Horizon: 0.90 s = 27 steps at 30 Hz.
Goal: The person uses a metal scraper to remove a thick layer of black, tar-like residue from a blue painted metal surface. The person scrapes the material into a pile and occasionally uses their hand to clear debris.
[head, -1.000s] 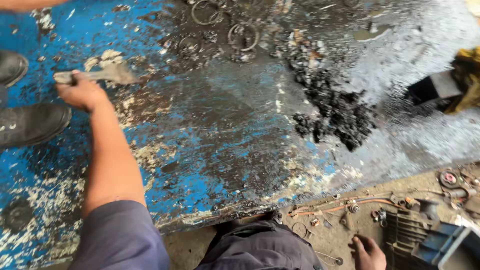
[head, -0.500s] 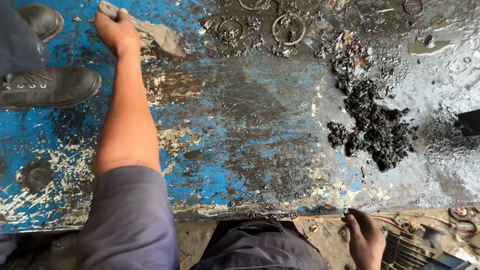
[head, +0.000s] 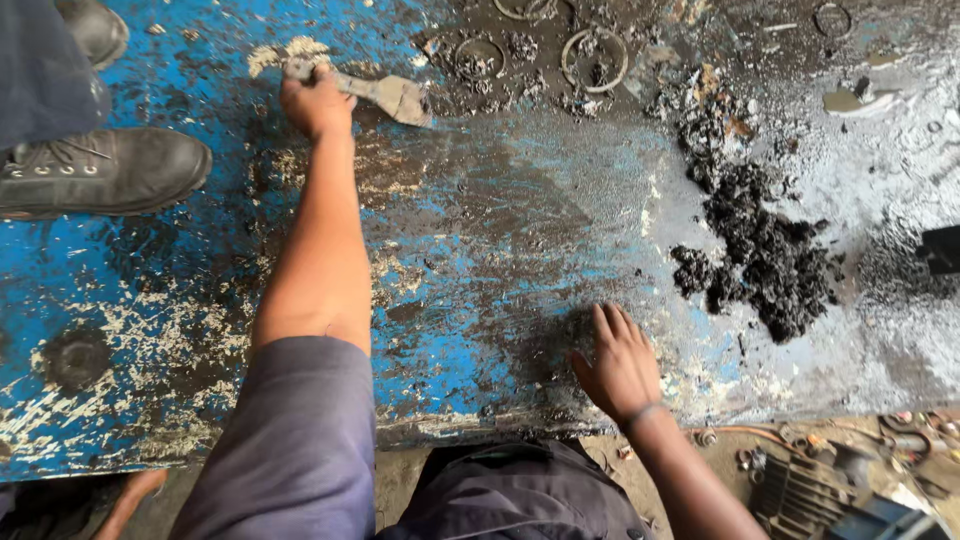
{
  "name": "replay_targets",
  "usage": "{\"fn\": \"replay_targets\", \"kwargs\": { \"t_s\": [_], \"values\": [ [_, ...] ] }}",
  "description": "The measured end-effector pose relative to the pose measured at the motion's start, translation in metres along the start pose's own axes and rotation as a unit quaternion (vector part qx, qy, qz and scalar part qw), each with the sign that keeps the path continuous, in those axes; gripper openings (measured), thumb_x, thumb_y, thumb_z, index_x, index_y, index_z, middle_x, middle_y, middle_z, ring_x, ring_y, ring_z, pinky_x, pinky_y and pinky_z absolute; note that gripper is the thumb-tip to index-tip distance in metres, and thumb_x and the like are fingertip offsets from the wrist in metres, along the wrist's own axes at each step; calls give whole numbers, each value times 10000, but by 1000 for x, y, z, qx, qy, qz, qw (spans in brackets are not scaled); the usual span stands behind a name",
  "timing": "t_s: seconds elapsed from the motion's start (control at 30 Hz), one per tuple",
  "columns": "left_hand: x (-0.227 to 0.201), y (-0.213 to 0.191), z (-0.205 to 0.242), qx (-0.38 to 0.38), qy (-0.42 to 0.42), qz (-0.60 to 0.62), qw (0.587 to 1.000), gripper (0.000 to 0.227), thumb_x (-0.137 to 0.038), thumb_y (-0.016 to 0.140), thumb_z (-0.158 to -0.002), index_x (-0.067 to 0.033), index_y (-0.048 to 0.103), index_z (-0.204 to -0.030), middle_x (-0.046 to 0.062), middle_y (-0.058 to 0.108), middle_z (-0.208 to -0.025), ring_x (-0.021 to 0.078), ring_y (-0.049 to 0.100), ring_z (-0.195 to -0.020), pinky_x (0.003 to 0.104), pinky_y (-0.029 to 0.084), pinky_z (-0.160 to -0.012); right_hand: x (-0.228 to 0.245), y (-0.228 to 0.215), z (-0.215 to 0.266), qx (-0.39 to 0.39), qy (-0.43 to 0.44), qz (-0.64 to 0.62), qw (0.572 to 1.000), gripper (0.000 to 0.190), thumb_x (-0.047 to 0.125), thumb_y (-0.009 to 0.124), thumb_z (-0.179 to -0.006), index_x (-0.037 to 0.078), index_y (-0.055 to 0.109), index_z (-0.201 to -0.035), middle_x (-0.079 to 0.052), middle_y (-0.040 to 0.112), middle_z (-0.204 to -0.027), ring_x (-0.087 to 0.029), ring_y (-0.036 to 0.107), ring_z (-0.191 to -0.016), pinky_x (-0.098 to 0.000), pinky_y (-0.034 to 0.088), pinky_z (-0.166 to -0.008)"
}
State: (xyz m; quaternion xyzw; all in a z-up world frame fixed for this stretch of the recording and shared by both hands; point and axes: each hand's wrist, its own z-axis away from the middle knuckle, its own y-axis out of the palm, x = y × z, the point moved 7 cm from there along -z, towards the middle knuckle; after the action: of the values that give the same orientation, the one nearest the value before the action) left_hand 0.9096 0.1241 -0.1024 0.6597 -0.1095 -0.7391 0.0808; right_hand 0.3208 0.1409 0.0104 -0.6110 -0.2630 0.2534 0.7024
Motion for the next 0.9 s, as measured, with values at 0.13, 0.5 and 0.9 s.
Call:
{"fn": "replay_targets", "kwargs": {
  "t_s": [0.13,0.5,0.9],
  "values": [
    [19,54,24,6,78,-129,988,199,-231,724,-908,-65,638,-974,80,774,-919,200,765,-734,351,631,-662,13,9,-23,148,39,91,984,882,560,682,-863,13,375,-1483,-219,299,-1607,-350,275,-1512,-467,253,-1225],
    [-29,237,342,302,135,-148,932,175,-263,700,-902,-101,688,-968,85,758,-862,233,726,-733,408,572,-661,32,-2,-27,211,68,117,968,984,564,707,-873,-59,312,-1525,-280,286,-1605,-385,279,-1520,-477,276,-1222],
    [-79,-24,-64,-66,349,-8,935,161,-38,792,-925,-1,705,-1055,136,771,-1019,243,778,-845,396,651,-786,22,7,-32,160,28,97,982,957,510,735,-849,-139,370,-1450,-375,335,-1530,-480,359,-1446,-495,373,-1147]
  ]
}}
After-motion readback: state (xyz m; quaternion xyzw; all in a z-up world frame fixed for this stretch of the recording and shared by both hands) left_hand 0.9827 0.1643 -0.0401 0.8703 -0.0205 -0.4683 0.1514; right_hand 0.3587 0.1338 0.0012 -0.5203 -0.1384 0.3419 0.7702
